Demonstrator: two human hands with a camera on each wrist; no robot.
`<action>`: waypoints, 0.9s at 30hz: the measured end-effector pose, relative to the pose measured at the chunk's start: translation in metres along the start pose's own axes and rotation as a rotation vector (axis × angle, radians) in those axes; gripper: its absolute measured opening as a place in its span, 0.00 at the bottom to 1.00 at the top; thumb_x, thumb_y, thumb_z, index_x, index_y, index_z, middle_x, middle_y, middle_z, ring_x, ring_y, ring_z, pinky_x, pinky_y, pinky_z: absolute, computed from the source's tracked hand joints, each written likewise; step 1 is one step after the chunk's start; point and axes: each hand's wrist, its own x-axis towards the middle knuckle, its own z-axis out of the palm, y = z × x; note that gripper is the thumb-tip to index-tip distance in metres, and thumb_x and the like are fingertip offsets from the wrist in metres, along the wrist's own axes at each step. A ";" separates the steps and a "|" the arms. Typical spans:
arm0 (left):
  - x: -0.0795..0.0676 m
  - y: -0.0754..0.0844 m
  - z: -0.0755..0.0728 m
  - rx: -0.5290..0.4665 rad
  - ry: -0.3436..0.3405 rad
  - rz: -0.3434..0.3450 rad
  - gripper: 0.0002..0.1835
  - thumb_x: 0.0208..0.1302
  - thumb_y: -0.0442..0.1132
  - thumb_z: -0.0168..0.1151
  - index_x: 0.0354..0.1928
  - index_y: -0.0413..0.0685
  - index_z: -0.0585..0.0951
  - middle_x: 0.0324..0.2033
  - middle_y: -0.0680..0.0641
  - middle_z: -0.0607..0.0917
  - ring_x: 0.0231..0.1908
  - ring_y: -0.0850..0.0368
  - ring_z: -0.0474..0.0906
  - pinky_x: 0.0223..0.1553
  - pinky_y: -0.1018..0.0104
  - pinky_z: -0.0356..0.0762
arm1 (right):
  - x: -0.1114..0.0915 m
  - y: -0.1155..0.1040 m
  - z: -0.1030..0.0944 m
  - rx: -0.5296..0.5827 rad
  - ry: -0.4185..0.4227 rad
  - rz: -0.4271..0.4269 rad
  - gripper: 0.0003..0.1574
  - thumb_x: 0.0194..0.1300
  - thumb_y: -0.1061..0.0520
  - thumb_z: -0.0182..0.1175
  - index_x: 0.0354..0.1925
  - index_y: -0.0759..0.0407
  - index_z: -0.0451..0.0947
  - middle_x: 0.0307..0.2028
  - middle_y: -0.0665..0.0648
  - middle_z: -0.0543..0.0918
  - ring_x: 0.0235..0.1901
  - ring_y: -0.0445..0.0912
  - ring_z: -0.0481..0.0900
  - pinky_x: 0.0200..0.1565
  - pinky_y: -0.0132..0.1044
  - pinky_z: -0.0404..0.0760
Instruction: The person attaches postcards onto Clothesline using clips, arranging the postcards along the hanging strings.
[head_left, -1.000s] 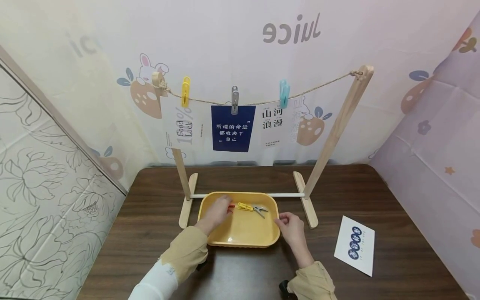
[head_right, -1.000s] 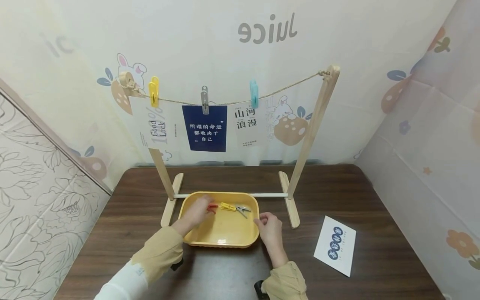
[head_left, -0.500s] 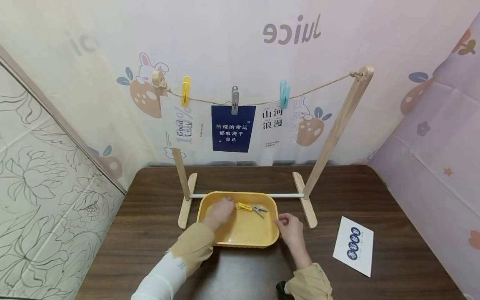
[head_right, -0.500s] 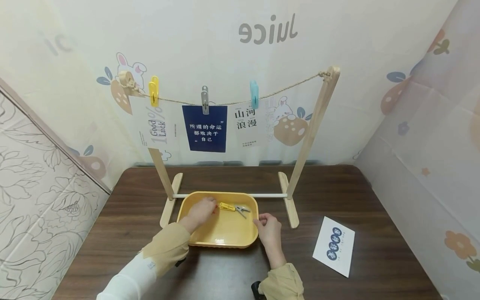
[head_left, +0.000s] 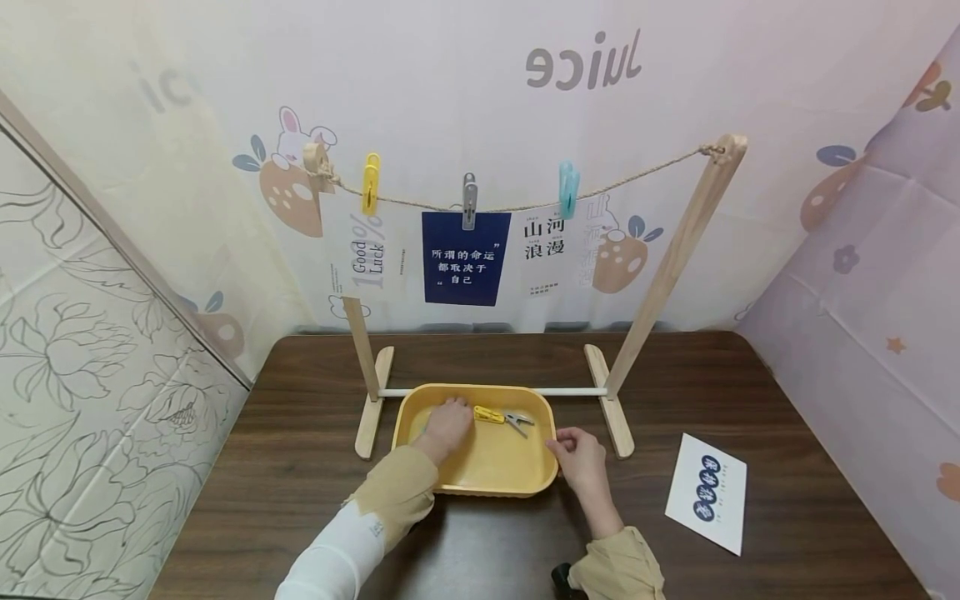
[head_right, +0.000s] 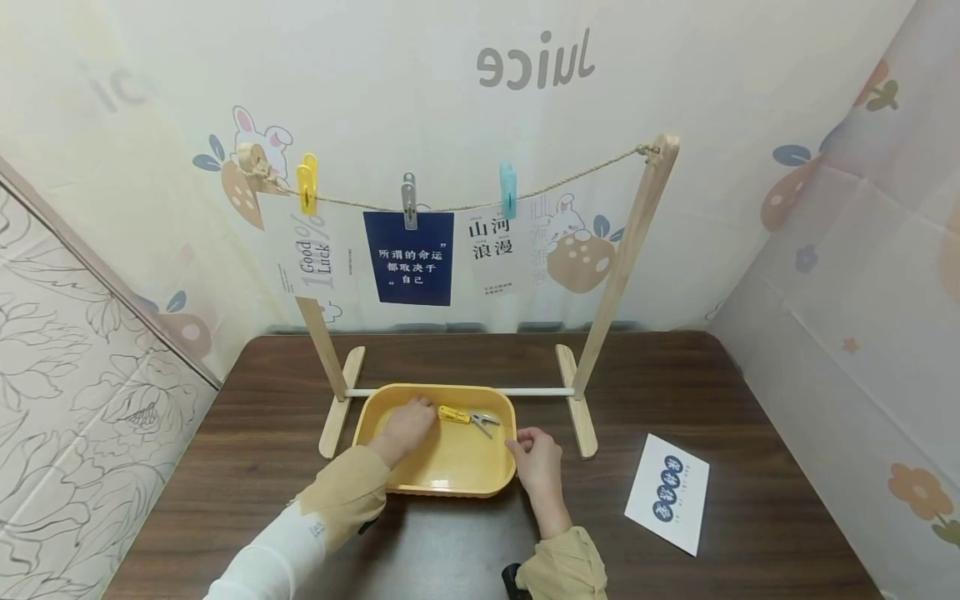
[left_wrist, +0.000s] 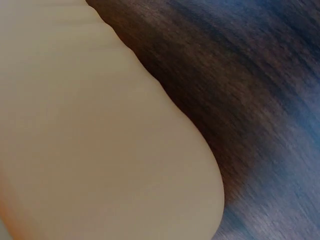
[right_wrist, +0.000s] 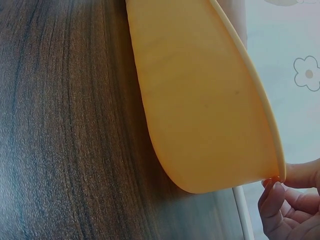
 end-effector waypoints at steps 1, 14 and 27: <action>0.000 0.000 -0.001 0.006 -0.012 0.001 0.09 0.53 0.31 0.62 0.38 0.47 0.81 0.36 0.47 0.77 0.39 0.53 0.73 0.33 0.64 0.77 | 0.000 0.000 0.000 0.000 0.000 -0.002 0.11 0.55 0.64 0.60 0.35 0.73 0.75 0.20 0.56 0.77 0.12 0.41 0.72 0.14 0.32 0.73; -0.002 0.005 -0.004 0.039 0.004 0.017 0.04 0.53 0.30 0.61 0.30 0.47 0.80 0.30 0.49 0.78 0.33 0.56 0.74 0.33 0.66 0.76 | 0.000 0.000 -0.001 0.008 0.000 -0.014 0.11 0.55 0.64 0.60 0.34 0.74 0.75 0.19 0.56 0.77 0.12 0.42 0.72 0.14 0.32 0.73; -0.010 0.008 -0.017 -0.181 0.050 -0.004 0.06 0.48 0.25 0.62 0.25 0.43 0.79 0.31 0.44 0.77 0.33 0.52 0.74 0.33 0.65 0.76 | -0.001 -0.001 -0.001 -0.008 0.001 0.001 0.12 0.55 0.63 0.60 0.35 0.74 0.75 0.20 0.56 0.77 0.12 0.42 0.72 0.15 0.32 0.73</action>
